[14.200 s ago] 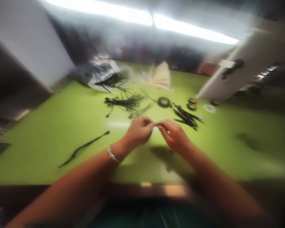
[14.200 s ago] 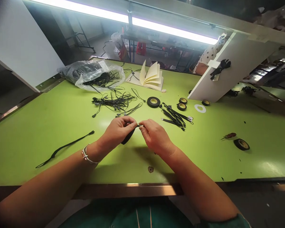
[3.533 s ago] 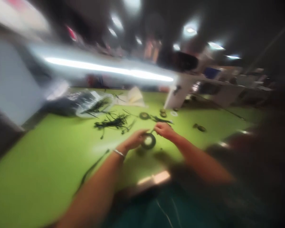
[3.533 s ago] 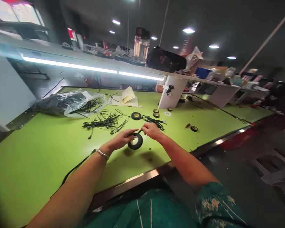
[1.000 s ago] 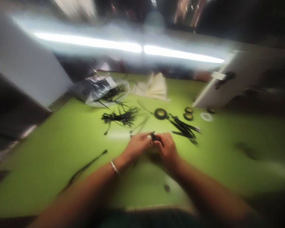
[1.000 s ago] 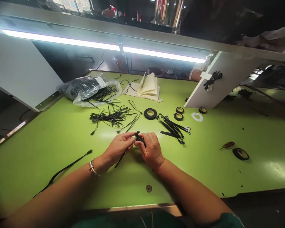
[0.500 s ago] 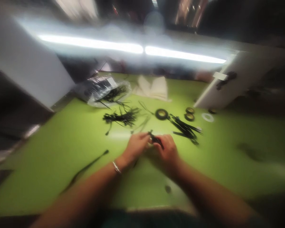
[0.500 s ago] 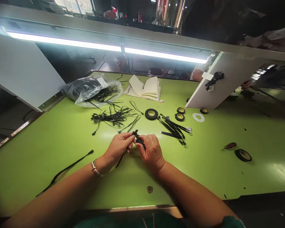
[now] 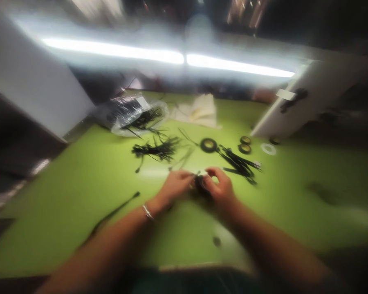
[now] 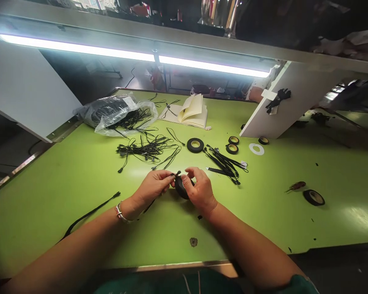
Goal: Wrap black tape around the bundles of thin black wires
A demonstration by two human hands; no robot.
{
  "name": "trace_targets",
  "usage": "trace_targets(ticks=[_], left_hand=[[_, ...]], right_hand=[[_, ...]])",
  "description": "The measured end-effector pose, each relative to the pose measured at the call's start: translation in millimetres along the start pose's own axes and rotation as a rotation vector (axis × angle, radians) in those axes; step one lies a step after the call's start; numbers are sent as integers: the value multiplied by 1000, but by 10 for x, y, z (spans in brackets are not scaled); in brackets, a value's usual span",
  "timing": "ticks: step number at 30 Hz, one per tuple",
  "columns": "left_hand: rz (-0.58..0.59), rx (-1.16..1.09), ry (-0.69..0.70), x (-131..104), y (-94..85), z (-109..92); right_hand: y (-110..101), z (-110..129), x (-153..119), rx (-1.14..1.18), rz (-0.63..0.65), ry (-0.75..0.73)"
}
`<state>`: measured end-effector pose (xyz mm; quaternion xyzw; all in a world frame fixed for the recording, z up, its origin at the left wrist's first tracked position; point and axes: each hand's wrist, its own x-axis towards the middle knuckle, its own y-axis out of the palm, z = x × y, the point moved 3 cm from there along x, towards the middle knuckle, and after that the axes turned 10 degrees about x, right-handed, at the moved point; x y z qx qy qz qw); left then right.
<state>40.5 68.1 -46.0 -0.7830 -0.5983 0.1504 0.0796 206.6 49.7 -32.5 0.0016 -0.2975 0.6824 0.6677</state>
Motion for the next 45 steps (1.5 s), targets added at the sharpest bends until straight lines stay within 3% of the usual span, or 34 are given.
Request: trace_targets(ticks=[5,12,19,29,32,36,42,45], left_hand=[[22,46,66,8,18,-60],[110,-47,-10,9,13,-65],[129,-77,6,32,23,42],[46,162,85,42,-1,39],[42,211,111,48,-12,51],[-60,261,133,60,-30,80],[-72,197,68,57,-31,76],[-135,179,100,46,-47,30]], right_hand=[[16,-29,97,67,67,-49],[29,-128,116,143,-13,103],[42,-174,100,159,-10,73],[18,-127,88,73,11,-39],[22,-122,92,90,8,-23],[22,-102,98,105,0,11],[-12,-108,92,105,-41,86],[16,-57,62,12,54,150]])
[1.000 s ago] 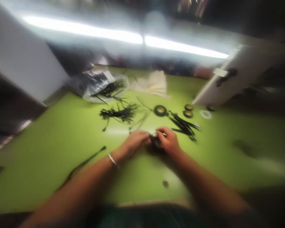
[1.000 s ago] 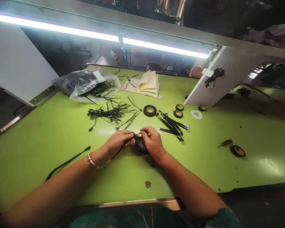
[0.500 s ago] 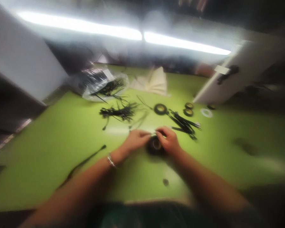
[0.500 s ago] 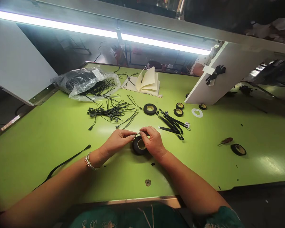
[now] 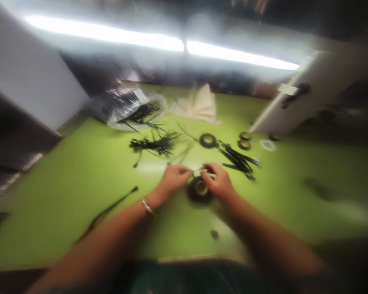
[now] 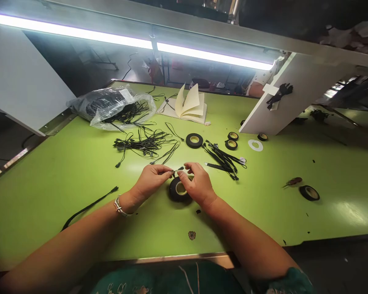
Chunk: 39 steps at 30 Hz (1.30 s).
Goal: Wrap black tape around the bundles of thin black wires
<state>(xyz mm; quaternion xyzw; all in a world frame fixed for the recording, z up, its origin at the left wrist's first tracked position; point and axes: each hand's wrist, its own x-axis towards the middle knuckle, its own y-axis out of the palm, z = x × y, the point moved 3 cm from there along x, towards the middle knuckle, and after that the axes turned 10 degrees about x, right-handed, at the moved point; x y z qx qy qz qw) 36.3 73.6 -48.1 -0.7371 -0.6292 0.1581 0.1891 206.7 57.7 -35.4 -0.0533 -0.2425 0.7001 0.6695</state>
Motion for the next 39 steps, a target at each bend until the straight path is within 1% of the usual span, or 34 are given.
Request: trace_targets(ticks=[2,3,5,7,9,13,15,17,20,22,25,27,28,31,34,36,39], left_hand=[[-54,-11,21,-12,-14,-37],[-75,-17,31,-21,-18,-58],[-112,-23,57,-42,-25,-101],[-138,-13,104,-62,-34,-145],[-165,23,179,-77,-53,-184],[-240,124,361,-95,-114,-211],[-266,151,427,-101,-134,-196],[-270,182,478,-108,-130,-176],[-241,227,527,-114,-80,-162],[-231,216,495,-109,-48,-162],[-212,125,360,-92,-25,-170],[-158,36,263,-82,-15,-181],[-124,-17,215,-77,-10,-185],[-39,-204,63,-67,0,-179],[6,-344,-49,-60,6,-152],[28,-394,-74,-58,11,-138],[48,-400,-50,-57,12,-126]], right_hand=[[57,49,-41,-89,112,46],[84,77,-62,-128,143,41],[128,119,-93,-156,148,1],[161,116,-107,-82,137,2],[183,85,-105,60,155,42],[200,74,-99,384,282,119],[193,93,-95,490,329,159],[180,109,-82,487,344,160],[176,104,-55,367,369,119],[174,75,-37,301,339,109],[150,25,-19,258,184,126],[131,14,-15,267,83,144],[124,18,-14,288,55,156],[106,54,-1,373,60,212],[72,94,18,409,58,259],[58,111,23,429,58,282],[59,128,18,440,73,283]])
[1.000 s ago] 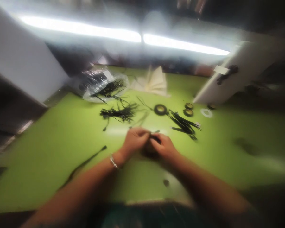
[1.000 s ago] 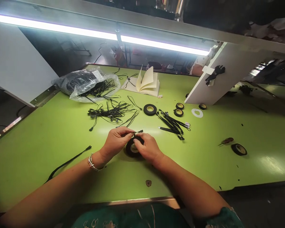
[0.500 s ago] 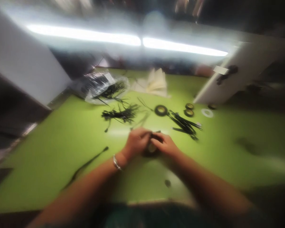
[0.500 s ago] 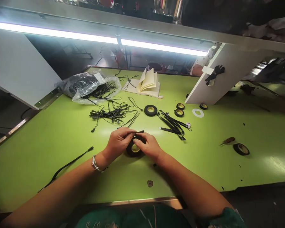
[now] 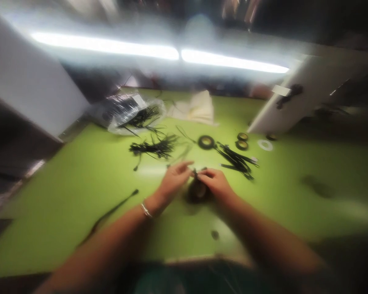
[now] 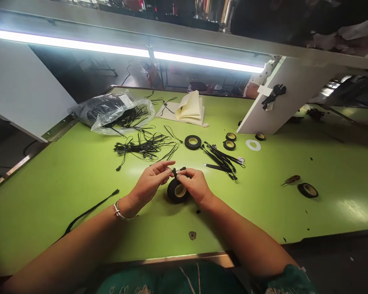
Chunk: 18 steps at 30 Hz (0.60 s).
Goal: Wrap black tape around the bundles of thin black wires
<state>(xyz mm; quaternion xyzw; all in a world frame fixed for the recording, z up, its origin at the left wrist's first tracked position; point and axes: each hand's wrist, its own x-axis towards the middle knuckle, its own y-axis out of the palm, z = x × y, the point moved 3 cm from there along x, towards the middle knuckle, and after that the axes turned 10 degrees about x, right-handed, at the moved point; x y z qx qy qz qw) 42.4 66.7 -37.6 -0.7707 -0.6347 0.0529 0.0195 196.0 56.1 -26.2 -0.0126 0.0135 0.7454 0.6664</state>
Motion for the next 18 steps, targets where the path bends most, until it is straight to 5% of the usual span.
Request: trace_targets(ticks=[10,15,18], left_hand=[[13,81,-19,16,-35,97],[-219,624,521,-125,-10,-110],[-164,910,766,-190,36,-160]], right_hand=[[10,0,-12,-15,17,10],[57,15,-74,134,16,19],[82,21,-120,230,-24,51]])
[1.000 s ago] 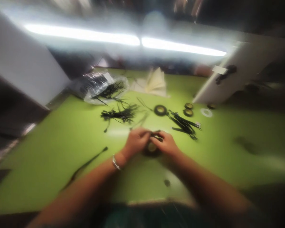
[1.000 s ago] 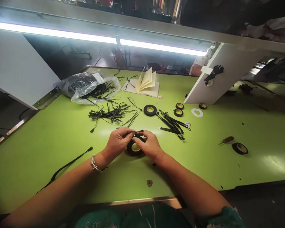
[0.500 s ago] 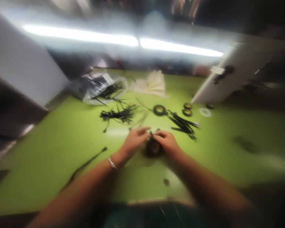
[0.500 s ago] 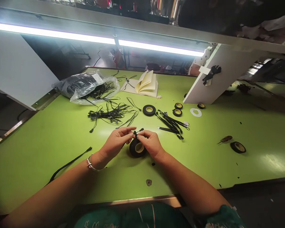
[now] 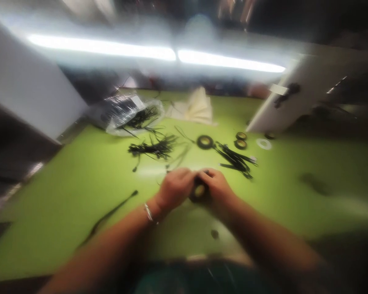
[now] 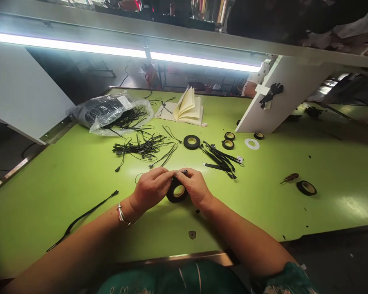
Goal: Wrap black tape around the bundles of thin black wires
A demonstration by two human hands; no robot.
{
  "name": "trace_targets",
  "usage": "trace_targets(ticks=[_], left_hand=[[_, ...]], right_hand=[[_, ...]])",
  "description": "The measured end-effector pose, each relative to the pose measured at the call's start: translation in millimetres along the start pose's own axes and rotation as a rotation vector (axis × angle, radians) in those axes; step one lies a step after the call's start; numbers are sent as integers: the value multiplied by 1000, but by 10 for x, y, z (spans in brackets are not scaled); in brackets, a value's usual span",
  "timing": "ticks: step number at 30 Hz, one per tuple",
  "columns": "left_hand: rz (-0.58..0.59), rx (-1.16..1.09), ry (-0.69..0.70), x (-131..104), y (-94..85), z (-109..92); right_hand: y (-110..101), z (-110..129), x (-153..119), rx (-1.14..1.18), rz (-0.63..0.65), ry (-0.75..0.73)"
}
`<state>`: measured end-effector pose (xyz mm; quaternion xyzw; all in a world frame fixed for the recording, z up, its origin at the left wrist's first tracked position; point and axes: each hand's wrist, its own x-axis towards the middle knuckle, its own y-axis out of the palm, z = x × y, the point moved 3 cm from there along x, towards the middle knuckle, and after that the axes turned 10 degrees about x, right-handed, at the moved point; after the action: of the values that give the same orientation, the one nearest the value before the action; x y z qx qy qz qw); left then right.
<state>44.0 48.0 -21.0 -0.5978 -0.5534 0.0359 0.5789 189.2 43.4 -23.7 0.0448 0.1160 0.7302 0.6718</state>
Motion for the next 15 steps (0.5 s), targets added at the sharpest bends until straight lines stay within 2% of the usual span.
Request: trace_targets(ticks=[3,5,8,11,13,15], left_hand=[[47,37,100,6,-3,-13],[30,-49,50,28,-16,-2],[50,-254,-196,66,-20,48],[225,-471,-466,70,29,99],[313,-651,-554,67,58,110],[335,-805,-607,70,70,115]], right_hand=[[3,3,-10,45,-24,27],[-9,16,9,17,-25,17],[-44,35,53,-74,-30,-19],[-80,46,82,-167,-30,-88],[-98,63,86,-246,-31,-191],[-107,94,79,-345,-37,-350]])
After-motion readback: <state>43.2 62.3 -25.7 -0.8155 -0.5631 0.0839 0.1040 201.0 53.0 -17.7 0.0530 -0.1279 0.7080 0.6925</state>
